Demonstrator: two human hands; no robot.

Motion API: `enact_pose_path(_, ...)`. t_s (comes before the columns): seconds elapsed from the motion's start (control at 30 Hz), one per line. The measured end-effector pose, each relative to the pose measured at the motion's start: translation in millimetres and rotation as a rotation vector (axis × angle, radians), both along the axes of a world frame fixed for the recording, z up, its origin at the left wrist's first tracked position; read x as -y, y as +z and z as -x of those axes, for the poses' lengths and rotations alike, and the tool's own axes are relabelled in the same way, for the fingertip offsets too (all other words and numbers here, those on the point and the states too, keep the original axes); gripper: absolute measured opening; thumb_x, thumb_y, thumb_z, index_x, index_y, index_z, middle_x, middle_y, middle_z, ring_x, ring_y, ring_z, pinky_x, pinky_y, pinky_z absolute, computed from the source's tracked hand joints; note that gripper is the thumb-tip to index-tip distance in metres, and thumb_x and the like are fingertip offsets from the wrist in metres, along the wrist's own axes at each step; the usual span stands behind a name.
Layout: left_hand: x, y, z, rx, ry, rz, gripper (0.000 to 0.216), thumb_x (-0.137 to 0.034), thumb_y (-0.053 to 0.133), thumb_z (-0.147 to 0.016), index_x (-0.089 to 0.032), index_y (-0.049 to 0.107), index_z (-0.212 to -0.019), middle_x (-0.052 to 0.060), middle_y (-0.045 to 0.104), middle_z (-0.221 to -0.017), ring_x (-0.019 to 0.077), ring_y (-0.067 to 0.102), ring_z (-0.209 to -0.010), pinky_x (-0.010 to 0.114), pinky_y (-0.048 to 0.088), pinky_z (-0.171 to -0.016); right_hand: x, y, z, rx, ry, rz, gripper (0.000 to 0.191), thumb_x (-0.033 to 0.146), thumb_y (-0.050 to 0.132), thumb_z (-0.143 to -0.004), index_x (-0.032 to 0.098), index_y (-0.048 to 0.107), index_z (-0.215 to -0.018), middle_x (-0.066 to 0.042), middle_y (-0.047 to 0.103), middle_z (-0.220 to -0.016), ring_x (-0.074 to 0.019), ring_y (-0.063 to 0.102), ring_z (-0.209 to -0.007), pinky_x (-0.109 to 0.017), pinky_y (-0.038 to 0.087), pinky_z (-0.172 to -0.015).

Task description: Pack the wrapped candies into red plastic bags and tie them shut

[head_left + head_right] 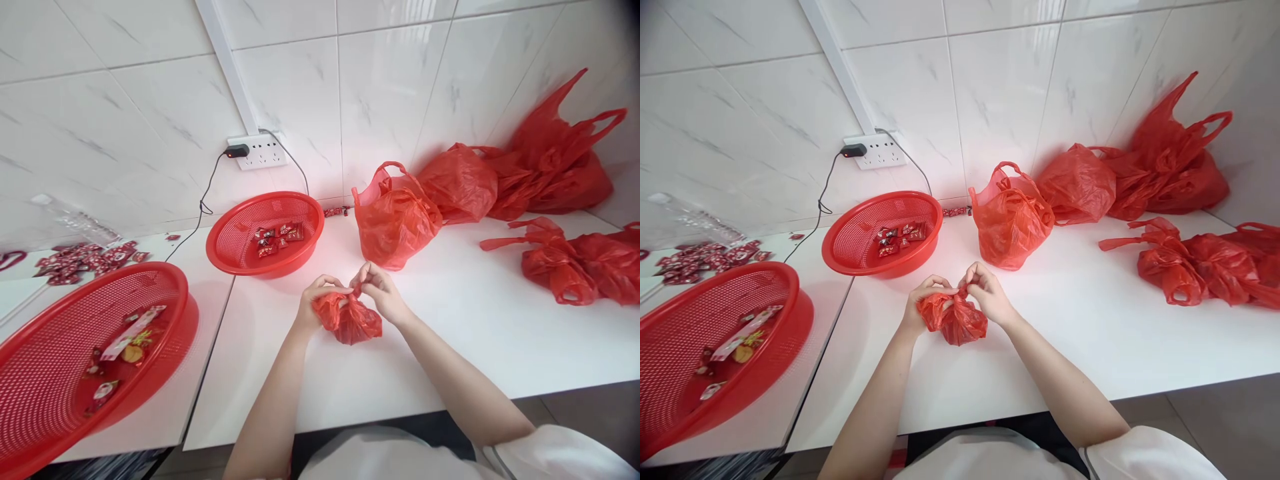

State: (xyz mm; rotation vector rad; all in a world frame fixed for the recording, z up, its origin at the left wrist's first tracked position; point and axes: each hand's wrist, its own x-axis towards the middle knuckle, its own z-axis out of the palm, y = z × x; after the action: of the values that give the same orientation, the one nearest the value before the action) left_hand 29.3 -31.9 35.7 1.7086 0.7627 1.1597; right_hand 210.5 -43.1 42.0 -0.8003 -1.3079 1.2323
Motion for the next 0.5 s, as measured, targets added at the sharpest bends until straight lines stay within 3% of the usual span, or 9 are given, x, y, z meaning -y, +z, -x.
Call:
enact_pose_path(0.07,1.0,2.4,1.5,0.021,-0.038,0.054,0.014,-0.027,0.073,-0.077,-0.023,0.077,-0.089,0.005,0.057,-0.091,0.0183,0.059,-0.086,0.03,0.048,-0.074,-1.4,0.8,-1.0,-0.165,0.083,0.159,0.01,0.021,0.051,-0.078,0.023,0.041,-0.08,0.007,0.048,-0.058,-0.0097,0.042,-0.048,-0.023,0.037,-0.051)
enact_pose_path(0.13,2.0,4.9,2.2,0.032,-0.072,0.087,0.013,-0.029,0.07,-0.079,-0.022,0.077,-0.088,0.006,0.057,-0.091,0.0183,0.059,-0.086,0.03,0.047,-0.075,-2.2,3.2,-5.3,-0.165,0.129,0.222,0.016,0.028,0.056,-0.081,0.024,0.04,-0.082,0.011,0.037,-0.052,-0.0073,0.03,-0.042,-0.02,0.027,-0.044)
enact_pose_path(0.23,3.1,7.4,1.8,0.031,-0.095,0.112,0.017,-0.033,0.064,-0.084,-0.021,0.075,-0.086,0.006,0.058,-0.092,0.0177,0.059,-0.083,0.031,0.047,-0.075,-1.4,9.4,-15.4,0.06,0.092,0.166,0.025,0.041,0.062,-0.083,0.024,0.044,-0.087,0.012,0.032,-0.05,-0.0063,0.027,-0.041,-0.018,0.024,-0.042)
enact_pose_path(0.37,1.5,8.1,3.4,0.013,-0.068,0.129,0.024,-0.038,0.057,-0.088,-0.019,0.067,-0.079,0.008,0.061,-0.096,0.0186,0.059,-0.083,0.032,0.047,-0.076,0.2,17.4,-31.5,0.377,-0.062,0.043,0.03,0.051,0.057,-0.086,0.023,0.05,-0.095,0.011,0.031,-0.049,-0.0067,0.026,-0.041,-0.019,0.027,-0.039)
enact_pose_path(0.5,-4.7,7.8,12.1,0.057,0.08,0.09,0.022,-0.04,0.057,-0.087,-0.02,0.064,-0.086,0.007,0.063,-0.089,0.0185,0.058,-0.08,0.034,0.047,-0.08,-3.5,19.3,-51.1,0.486,-0.102,0.005,0.034,0.054,0.053,-0.087,0.023,0.051,-0.101,0.009,0.035,-0.05,-0.0091,0.033,-0.041,-0.021,0.03,-0.04)
